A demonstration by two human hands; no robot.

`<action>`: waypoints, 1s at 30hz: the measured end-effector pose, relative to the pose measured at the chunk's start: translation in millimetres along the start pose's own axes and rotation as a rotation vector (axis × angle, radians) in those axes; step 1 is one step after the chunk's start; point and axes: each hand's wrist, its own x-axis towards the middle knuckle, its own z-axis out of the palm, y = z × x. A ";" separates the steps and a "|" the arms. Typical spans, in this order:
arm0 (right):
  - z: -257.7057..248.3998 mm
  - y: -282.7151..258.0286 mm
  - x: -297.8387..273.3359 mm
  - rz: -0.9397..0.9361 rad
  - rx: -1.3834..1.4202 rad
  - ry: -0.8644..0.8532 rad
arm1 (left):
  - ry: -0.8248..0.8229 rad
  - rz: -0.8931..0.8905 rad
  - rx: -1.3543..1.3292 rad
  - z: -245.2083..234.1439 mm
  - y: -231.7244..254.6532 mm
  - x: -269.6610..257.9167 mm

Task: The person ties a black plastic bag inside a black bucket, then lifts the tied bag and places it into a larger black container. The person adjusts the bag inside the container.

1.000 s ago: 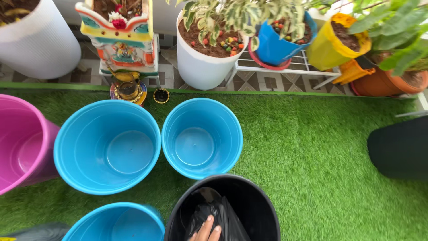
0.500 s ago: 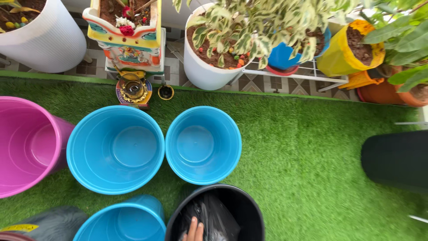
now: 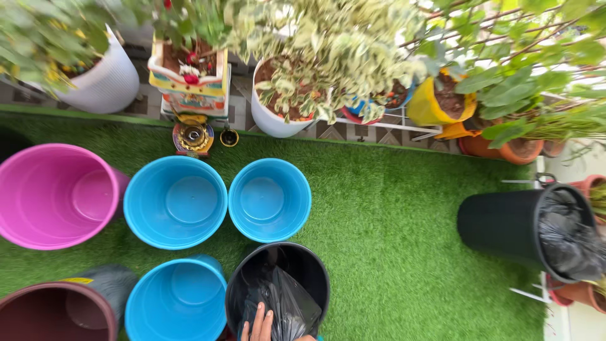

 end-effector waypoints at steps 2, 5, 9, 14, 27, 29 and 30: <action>-8.5 -17.4 -10.1 -0.036 -0.010 0.005 | 0.066 -0.004 -0.021 -13.1 13.4 12.6; -20.1 -48.6 -26.2 -0.100 -0.029 0.011 | -0.335 0.162 -0.064 -69.8 -0.6 31.4; -35.0 -98.8 -14.7 -0.224 -0.073 0.046 | -0.344 0.256 0.004 -96.6 16.9 59.7; -67.1 -181.8 -8.1 -0.124 -0.002 0.091 | -0.400 0.327 0.018 -133.5 40.2 103.9; -116.5 -364.7 -18.0 -0.060 0.030 0.255 | -0.696 0.298 -0.418 -277.4 133.1 232.4; -124.0 -385.6 -21.0 -0.042 0.003 0.284 | -0.716 0.318 -0.423 -291.7 147.3 246.6; -127.6 -395.7 -24.0 -0.028 -0.009 0.294 | -0.688 0.346 -0.428 -299.4 154.3 252.1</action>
